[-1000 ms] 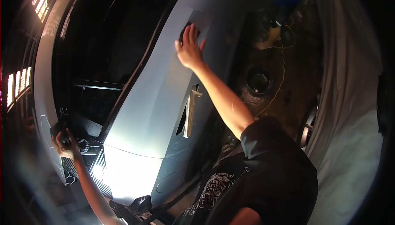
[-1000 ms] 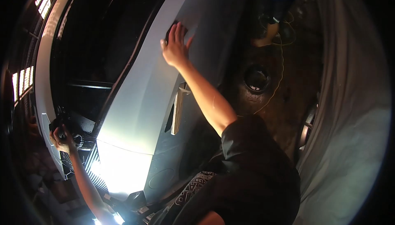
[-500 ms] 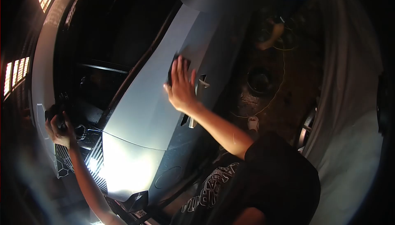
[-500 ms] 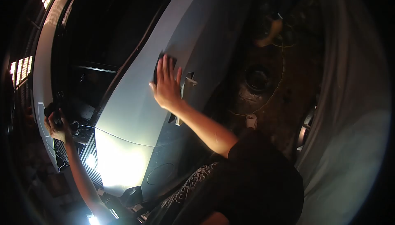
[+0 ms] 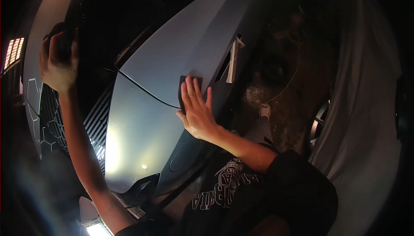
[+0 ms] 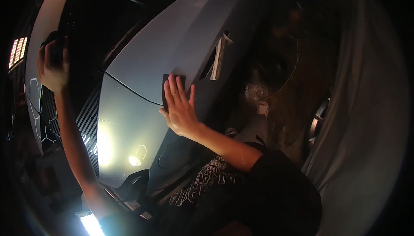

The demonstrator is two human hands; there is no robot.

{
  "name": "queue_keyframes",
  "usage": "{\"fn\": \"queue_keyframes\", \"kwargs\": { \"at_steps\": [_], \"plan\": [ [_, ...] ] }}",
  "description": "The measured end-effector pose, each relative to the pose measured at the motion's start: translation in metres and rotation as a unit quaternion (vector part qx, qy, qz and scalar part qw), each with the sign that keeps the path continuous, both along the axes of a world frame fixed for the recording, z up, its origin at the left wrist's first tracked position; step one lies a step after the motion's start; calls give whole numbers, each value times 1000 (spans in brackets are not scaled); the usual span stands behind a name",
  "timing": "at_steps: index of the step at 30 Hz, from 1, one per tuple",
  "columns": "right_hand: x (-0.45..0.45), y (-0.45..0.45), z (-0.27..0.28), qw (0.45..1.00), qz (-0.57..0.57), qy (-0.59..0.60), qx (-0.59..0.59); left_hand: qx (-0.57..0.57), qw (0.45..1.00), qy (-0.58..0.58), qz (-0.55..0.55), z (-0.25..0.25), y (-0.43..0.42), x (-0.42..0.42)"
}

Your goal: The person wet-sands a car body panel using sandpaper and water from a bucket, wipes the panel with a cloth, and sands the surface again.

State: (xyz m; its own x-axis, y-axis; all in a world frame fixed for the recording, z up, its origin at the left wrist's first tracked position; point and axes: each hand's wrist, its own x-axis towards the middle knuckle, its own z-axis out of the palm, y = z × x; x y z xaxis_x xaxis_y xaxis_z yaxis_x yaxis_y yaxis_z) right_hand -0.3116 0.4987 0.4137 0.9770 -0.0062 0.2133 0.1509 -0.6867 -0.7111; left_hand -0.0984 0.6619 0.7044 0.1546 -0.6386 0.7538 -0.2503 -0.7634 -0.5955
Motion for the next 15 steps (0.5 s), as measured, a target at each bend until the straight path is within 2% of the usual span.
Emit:
{"fn": "queue_keyframes", "kwargs": {
  "at_steps": [2,3,5,8,10,12,14,15],
  "plan": [
    [-1,-6,-1,999,9,30,-21,6,1000,-4,-19,1,-2,-1],
    [28,-24,-5,997,-60,28,-27,-12,1000,24,2,-1,0,-1],
    [88,-61,0,986,-163,10,36,-6,1000,24,5,0,6,3],
    [63,-9,-2,980,-191,20,45,8,1000,-8,5,-3,12,11],
    [-14,45,7,996,-66,56,-6,-4,1000,7,-15,-3,7,6],
    [-15,36,13,997,-47,58,-21,-16,999,25,26,-6,8,5],
    [44,-18,-2,984,-176,29,23,-1,999,42,-3,-7,10,5],
    [66,-38,-9,978,-197,63,30,4,999,31,12,-6,10,6]
  ]
}}
